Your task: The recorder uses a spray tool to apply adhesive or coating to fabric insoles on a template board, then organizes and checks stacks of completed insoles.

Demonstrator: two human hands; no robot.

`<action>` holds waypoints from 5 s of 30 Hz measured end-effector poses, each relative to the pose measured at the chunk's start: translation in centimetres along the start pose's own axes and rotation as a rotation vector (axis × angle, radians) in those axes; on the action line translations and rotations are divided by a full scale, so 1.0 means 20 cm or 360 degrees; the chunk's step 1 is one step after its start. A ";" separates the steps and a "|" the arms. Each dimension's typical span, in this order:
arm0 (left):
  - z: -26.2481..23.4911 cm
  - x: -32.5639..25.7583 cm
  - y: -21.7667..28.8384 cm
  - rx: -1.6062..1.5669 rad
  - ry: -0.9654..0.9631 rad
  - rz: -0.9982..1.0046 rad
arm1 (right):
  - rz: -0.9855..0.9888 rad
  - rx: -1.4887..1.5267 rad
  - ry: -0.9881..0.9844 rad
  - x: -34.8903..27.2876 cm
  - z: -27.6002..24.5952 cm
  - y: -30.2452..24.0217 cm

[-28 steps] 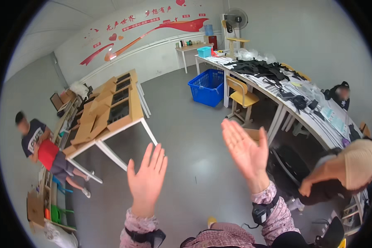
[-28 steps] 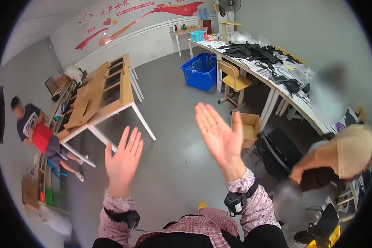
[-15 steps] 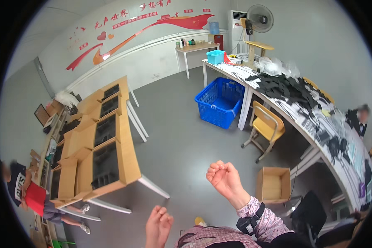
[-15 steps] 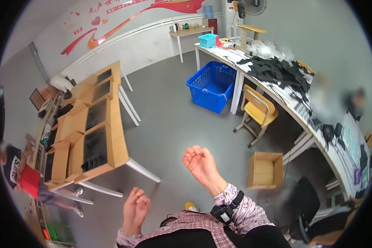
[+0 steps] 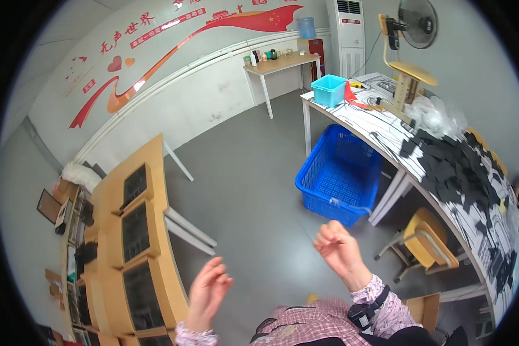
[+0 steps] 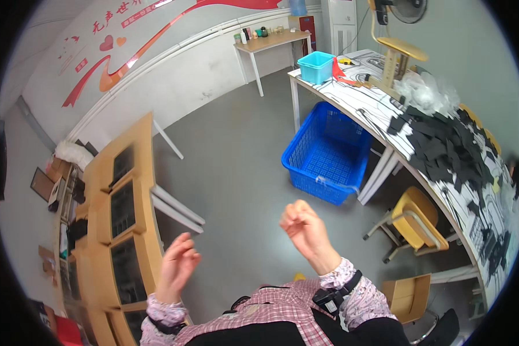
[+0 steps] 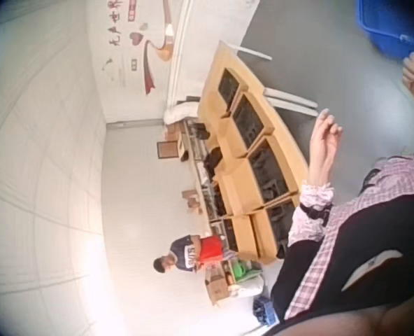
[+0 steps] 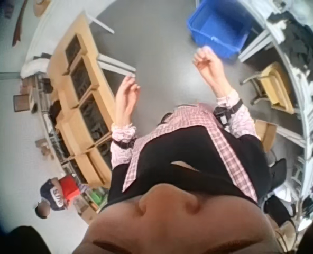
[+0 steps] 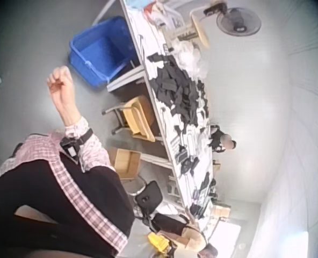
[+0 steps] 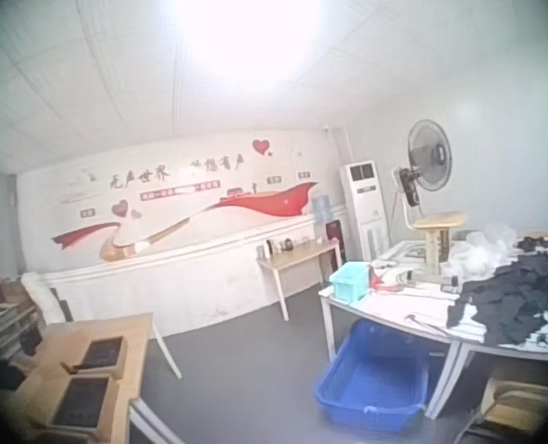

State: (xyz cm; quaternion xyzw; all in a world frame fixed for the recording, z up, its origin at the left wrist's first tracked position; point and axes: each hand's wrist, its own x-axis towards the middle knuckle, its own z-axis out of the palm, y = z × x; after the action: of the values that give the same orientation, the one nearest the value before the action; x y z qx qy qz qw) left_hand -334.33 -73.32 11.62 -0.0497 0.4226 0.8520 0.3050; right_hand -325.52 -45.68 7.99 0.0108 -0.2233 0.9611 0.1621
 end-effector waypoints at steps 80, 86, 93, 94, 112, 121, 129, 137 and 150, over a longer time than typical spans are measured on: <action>2.93 11.62 1.65 -0.1413 -0.0250 0.0776 | -0.0853 -0.3420 -0.0958 11.25 -2.63 -1.75; 2.93 11.60 1.66 -0.1442 -0.0297 0.0723 | -0.0967 -0.3423 -0.0999 11.24 -2.64 -1.74; 3.01 11.21 1.75 -0.1430 -0.0016 0.0809 | -0.0400 -0.2999 -0.0814 11.20 -2.46 -1.82; 3.05 11.08 1.75 -0.1281 0.0022 0.0833 | -0.0454 -0.2861 -0.0671 11.12 -2.42 -1.84; 2.36 7.98 1.59 0.2566 0.1650 0.1122 | 0.2306 0.0156 -0.1305 8.43 -1.18 -0.69; 1.87 6.48 1.51 0.1748 0.3180 0.1456 | 0.2494 -0.0192 -0.2204 7.01 -0.55 -0.25; 1.20 5.48 1.48 -0.0157 0.2478 0.2619 | -0.0059 0.0264 -0.3379 5.96 -0.17 0.74; 0.94 4.49 1.22 -0.1062 0.2685 0.3295 | 0.3602 0.0655 -0.2572 4.84 -0.02 0.86; 0.70 2.84 0.76 -0.1136 0.3429 0.2835 | 0.1353 0.0946 -0.4356 3.05 0.33 1.13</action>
State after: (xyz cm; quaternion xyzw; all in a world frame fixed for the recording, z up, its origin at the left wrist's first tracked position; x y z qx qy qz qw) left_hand -386.44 -42.58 11.63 -0.4535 0.1014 0.3626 -0.8078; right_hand -390.77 -49.07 9.93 0.8630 0.0164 0.1847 -0.4700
